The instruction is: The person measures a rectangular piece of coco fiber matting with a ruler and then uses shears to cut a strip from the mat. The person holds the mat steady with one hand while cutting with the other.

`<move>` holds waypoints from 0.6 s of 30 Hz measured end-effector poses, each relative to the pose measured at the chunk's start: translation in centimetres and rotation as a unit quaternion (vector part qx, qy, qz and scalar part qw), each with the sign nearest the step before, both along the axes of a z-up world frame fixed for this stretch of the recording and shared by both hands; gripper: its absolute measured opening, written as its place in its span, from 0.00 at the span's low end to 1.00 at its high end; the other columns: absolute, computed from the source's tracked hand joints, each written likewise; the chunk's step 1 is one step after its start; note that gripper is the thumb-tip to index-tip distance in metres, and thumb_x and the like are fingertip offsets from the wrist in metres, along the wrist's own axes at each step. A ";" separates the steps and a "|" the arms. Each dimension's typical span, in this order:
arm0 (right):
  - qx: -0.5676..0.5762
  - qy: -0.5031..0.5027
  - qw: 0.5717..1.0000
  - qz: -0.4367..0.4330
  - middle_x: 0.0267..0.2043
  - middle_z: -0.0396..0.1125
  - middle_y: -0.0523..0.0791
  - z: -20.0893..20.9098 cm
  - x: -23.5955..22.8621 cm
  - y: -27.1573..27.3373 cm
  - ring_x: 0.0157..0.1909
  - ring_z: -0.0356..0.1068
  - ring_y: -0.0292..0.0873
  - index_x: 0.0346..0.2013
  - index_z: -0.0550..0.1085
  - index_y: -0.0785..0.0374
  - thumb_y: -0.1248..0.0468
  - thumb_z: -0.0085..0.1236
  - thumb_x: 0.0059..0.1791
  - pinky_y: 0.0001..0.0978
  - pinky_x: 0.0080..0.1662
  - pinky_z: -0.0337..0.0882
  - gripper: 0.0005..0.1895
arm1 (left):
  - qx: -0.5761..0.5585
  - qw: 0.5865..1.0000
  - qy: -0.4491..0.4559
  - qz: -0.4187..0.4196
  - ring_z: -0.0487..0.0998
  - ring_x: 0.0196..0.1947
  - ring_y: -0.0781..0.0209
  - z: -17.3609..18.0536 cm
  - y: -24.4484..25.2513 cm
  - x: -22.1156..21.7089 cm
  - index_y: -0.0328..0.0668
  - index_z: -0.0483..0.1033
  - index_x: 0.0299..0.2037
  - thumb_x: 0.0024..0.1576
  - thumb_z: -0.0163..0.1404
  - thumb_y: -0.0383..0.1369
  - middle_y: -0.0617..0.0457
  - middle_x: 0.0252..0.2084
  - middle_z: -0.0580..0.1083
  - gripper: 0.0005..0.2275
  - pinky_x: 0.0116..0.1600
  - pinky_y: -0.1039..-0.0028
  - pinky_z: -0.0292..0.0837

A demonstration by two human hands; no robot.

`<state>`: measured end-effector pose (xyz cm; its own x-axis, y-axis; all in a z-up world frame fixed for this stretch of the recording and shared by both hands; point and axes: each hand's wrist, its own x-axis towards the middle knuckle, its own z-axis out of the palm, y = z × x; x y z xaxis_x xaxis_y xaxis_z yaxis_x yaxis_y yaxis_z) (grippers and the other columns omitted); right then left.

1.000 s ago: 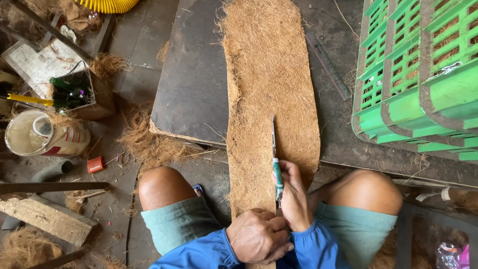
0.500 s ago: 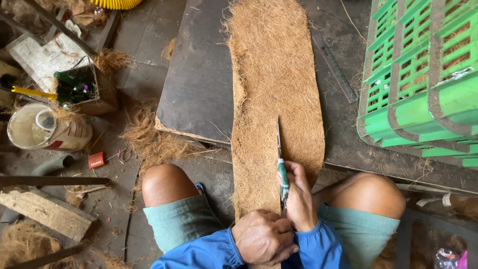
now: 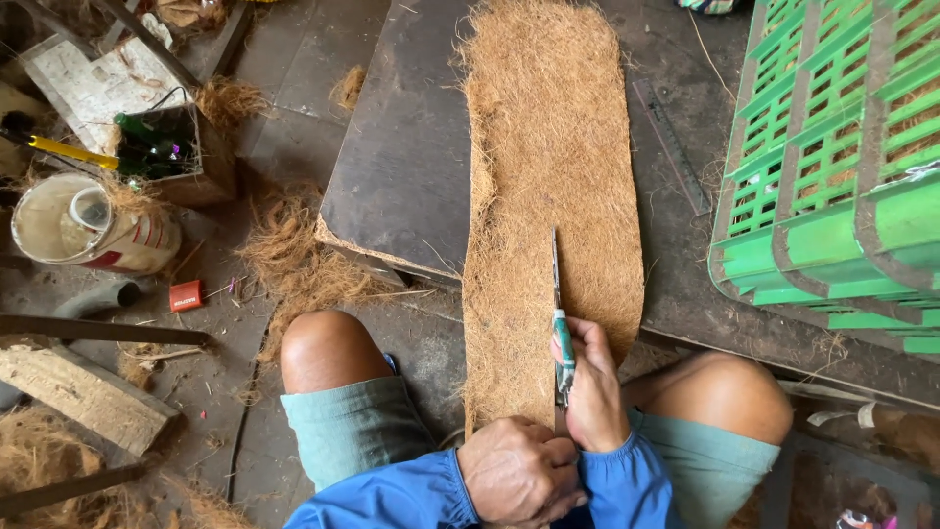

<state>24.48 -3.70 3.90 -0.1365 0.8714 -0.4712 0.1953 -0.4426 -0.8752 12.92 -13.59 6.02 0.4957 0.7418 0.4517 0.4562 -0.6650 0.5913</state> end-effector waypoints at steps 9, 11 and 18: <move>-0.008 0.106 0.994 -0.035 0.41 0.64 0.43 -2.1 -0.5 1.2 0.45 0.60 0.35 0.49 0.68 0.63 0.61 0.54 0.47 0.27 0.54 0.60 0.17 | -0.006 1.000 -0.004 0.003 0.68 0.20 0.47 -0.2 -0.4 -0.2 0.39 0.70 0.25 0.65 0.43 0.39 0.47 0.28 0.69 0.17 0.31 0.57 0.66; -0.003 0.106 0.994 -0.038 0.41 0.65 0.43 -2.4 -0.5 1.2 0.44 0.60 0.34 0.49 0.69 0.63 0.61 0.54 0.48 0.25 0.53 0.60 0.17 | -0.009 1.000 0.000 0.004 0.69 0.20 0.47 0.0 -0.3 -0.3 0.39 0.70 0.25 0.65 0.43 0.39 0.47 0.27 0.69 0.17 0.31 0.57 0.66; -0.018 0.127 0.991 -0.049 0.39 0.66 0.44 -2.7 -0.4 1.2 0.41 0.60 0.33 0.50 0.68 0.65 0.63 0.55 0.47 0.23 0.47 0.61 0.18 | -0.001 1.000 0.020 0.017 0.69 0.20 0.48 -0.3 -0.4 -0.1 0.40 0.72 0.26 0.65 0.43 0.39 0.48 0.27 0.69 0.17 0.32 0.57 0.66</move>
